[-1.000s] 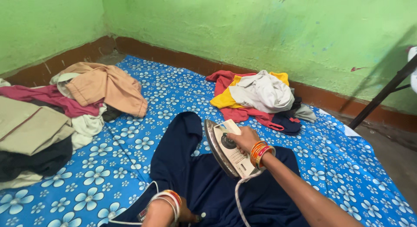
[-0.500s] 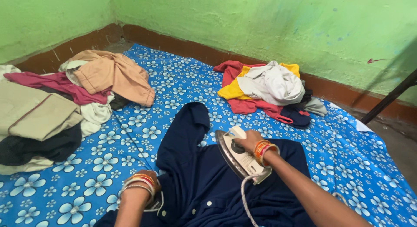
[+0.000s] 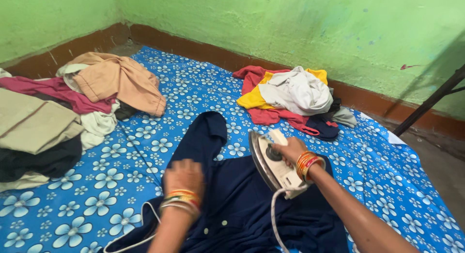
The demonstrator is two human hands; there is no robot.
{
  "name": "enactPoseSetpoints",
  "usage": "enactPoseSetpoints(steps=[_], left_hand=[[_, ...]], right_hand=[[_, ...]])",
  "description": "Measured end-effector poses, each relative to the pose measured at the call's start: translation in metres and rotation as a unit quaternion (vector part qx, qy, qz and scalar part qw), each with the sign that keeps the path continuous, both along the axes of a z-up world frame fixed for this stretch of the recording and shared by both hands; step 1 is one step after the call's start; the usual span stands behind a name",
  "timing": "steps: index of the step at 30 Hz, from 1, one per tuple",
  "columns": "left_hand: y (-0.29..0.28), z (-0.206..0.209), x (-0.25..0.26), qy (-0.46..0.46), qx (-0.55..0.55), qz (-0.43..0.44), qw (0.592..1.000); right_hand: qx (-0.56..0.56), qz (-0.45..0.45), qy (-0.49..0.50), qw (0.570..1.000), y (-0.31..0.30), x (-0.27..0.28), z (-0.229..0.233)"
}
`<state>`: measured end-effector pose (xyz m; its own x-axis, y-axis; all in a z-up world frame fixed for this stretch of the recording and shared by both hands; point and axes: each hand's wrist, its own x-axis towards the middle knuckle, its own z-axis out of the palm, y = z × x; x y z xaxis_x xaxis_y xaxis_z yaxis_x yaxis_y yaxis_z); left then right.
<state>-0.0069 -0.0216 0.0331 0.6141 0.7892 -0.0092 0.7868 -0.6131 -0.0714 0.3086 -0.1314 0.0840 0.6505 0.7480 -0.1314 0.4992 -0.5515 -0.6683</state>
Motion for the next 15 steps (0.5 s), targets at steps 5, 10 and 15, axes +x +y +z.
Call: enactPoseSetpoints(steps=[5,10,15], left_hand=[[-0.057,-0.04,0.085,-0.142,-0.147,-0.185,0.961],[-0.083,-0.101,0.132,-0.158,-0.053,-0.224,0.96],[-0.107,-0.113,0.143,-0.134,-0.037,-0.357,0.924]], right_hand=[[0.047,-0.018,-0.039,0.998,0.002,0.003,0.025],[0.075,-0.024,-0.035,0.996,0.001,0.001,0.038],[0.088,-0.036,-0.028,0.995,0.001,-0.009,0.043]])
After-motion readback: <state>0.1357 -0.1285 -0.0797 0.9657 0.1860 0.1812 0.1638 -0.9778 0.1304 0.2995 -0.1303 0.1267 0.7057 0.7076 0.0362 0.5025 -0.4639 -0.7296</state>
